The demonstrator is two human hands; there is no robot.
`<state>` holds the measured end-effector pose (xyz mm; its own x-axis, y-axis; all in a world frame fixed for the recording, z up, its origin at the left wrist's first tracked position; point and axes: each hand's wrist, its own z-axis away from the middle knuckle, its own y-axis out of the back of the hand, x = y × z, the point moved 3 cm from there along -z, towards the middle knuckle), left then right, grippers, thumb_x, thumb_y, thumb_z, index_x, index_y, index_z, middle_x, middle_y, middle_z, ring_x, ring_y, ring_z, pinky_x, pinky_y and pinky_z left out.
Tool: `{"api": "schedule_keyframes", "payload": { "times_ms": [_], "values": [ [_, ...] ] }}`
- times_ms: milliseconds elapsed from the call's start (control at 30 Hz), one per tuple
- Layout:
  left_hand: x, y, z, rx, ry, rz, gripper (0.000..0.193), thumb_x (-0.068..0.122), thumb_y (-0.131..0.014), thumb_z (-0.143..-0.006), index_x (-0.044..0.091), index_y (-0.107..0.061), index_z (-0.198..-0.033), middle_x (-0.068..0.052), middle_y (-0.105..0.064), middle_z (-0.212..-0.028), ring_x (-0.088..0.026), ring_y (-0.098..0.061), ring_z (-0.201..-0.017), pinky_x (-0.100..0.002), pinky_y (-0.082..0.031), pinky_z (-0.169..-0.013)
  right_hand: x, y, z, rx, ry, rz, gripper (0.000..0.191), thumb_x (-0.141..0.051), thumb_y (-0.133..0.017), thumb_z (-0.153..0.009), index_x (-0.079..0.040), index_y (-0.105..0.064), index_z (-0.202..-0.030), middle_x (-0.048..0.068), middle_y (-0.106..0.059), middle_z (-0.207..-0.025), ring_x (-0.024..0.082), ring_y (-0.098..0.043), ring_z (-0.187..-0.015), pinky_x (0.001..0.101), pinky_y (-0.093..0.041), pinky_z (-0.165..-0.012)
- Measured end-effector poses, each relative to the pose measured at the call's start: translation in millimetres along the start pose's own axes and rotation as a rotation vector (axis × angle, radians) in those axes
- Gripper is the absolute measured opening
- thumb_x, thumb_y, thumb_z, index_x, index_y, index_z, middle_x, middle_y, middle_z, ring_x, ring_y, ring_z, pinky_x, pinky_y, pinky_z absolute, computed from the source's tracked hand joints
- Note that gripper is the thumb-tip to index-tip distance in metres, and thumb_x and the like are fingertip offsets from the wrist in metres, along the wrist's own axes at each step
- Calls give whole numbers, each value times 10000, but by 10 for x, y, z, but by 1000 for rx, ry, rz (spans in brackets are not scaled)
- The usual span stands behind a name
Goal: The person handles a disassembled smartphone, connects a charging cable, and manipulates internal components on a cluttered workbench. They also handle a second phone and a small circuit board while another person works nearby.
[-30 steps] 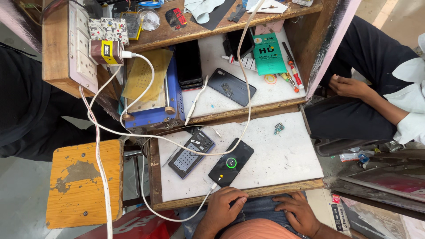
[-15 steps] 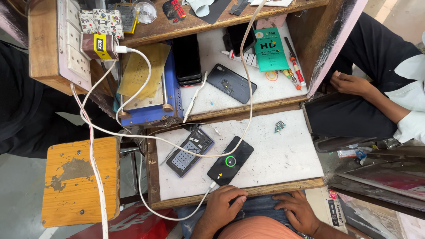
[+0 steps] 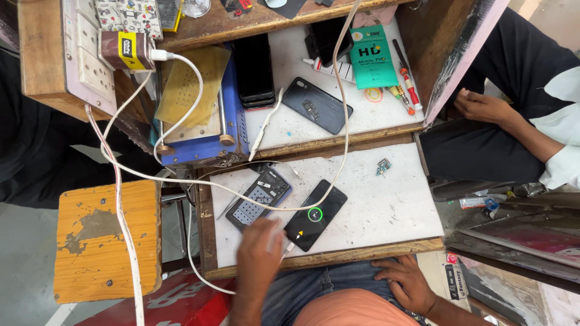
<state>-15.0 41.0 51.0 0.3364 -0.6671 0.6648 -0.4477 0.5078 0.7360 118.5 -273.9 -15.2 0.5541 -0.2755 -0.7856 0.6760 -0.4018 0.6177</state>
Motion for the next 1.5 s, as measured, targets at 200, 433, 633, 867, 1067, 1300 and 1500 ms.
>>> {"api": "schedule_keyframes", "payload": {
  "times_ms": [200,433,633,867,1067,1300,1500],
  "values": [
    [-235,193,-376,-22,114,-397,802,262,-870,-708,119,-514,-1412,-185,-513,-1404,-411,-442,-1339,-562,-369,-1101,-19,-9,-21,-6,11,4,314,-59,-594,-716,-133,-803,-938,65,-743,-1269,368,-490,-1326,533,-290,-1114],
    [-108,81,-411,0,31,-509,842,357,-852,-745,145,-458,-1459,-237,-472,-1438,-409,-439,-1344,-595,-326,-1115,-23,6,-6,-6,24,12,309,-62,-600,-719,-131,-796,-947,72,-737,-1276,356,-499,-1310,521,-298,-1095],
    [434,-420,-162,-224,-96,-250,808,335,-838,-795,114,-463,-1476,-248,-504,-1418,-436,-474,-1320,-553,-403,-1091,-5,-9,-13,-25,-14,-8,328,-38,-596,-716,-132,-806,-949,69,-737,-1274,354,-497,-1314,513,-307,-1093],
    [502,-650,-202,-260,-35,-317,820,291,-861,-770,107,-451,-1455,-282,-493,-1398,-458,-467,-1301,-594,-403,-1055,-2,3,14,5,24,3,313,-42,-595,-730,-133,-798,-951,73,-728,-1283,368,-491,-1307,516,-319,-1087],
    [241,-566,-199,-125,22,-239,778,261,-879,-728,47,-482,-1362,-268,-527,-1366,-422,-497,-1277,-581,-423,-1053,17,2,33,5,24,-7,304,-54,-594,-728,-132,-791,-947,67,-735,-1284,351,-509,-1292,515,-324,-1082],
    [-175,-137,-268,135,103,-335,758,230,-881,-688,-1,-499,-1300,-255,-567,-1303,-420,-510,-1262,-600,-419,-1048,36,-17,33,7,41,9,304,-59,-600,-727,-136,-794,-948,72,-725,-1289,366,-485,-1311,516,-311,-1080],
    [-216,-32,-338,182,90,-353,742,228,-875,-705,34,-502,-1316,-194,-582,-1312,-393,-521,-1283,-575,-401,-1068,26,-24,25,-8,2,-8,302,-74,-603,-729,-134,-804,-947,73,-733,-1281,361,-487,-1302,512,-308,-1080]
  ]
}}
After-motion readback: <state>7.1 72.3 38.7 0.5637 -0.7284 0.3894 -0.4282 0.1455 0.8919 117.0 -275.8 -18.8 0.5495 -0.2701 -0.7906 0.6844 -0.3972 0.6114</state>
